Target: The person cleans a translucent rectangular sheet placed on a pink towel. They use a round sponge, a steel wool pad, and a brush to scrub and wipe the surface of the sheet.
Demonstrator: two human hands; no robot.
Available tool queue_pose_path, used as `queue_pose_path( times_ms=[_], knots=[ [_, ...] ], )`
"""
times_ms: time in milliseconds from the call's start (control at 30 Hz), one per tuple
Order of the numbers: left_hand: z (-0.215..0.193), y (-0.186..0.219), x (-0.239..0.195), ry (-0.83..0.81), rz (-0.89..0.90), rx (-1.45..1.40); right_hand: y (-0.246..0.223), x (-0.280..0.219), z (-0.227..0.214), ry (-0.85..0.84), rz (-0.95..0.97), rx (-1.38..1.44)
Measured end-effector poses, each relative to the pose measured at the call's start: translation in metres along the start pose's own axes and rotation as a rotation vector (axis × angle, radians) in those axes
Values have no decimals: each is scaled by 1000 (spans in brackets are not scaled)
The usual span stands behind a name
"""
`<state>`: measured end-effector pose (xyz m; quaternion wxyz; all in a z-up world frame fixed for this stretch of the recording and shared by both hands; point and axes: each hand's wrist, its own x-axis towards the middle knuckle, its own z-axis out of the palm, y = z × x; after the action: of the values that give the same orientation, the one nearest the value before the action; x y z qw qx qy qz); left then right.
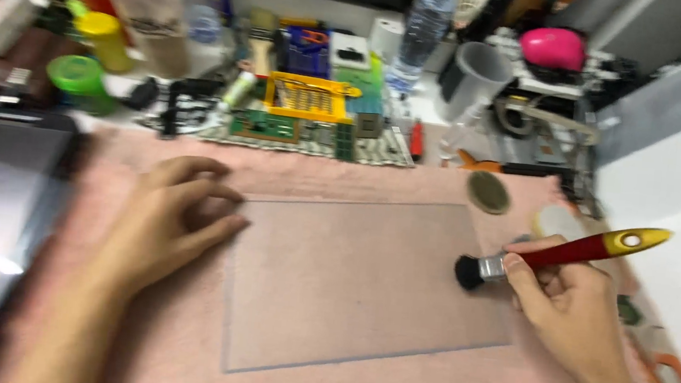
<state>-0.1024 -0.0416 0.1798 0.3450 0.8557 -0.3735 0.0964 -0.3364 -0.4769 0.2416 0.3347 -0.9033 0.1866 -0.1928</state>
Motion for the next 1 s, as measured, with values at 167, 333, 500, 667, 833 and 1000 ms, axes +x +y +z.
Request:
queue_pose_path(
  times_ms=[167,333,500,667,833,1000],
  knots=[
    [-11,17,2,-31,-50,-79,-133,-31,90,-309,91,274],
    [-13,13,2,-57,-85,-72,-157,-48,154,-448,-80,574],
    [-2,3,3,-69,-39,-11,-56,-38,83,-237,-54,291],
    [-5,12,3,-82,-177,40,37,-18,-14,31,187,-74],
    [2,2,0,-20,-30,-2,-21,-26,21,78,37,75],
    [-17,22,6,-128,-155,-57,-131,-56,120,-314,85,350]
  ],
)
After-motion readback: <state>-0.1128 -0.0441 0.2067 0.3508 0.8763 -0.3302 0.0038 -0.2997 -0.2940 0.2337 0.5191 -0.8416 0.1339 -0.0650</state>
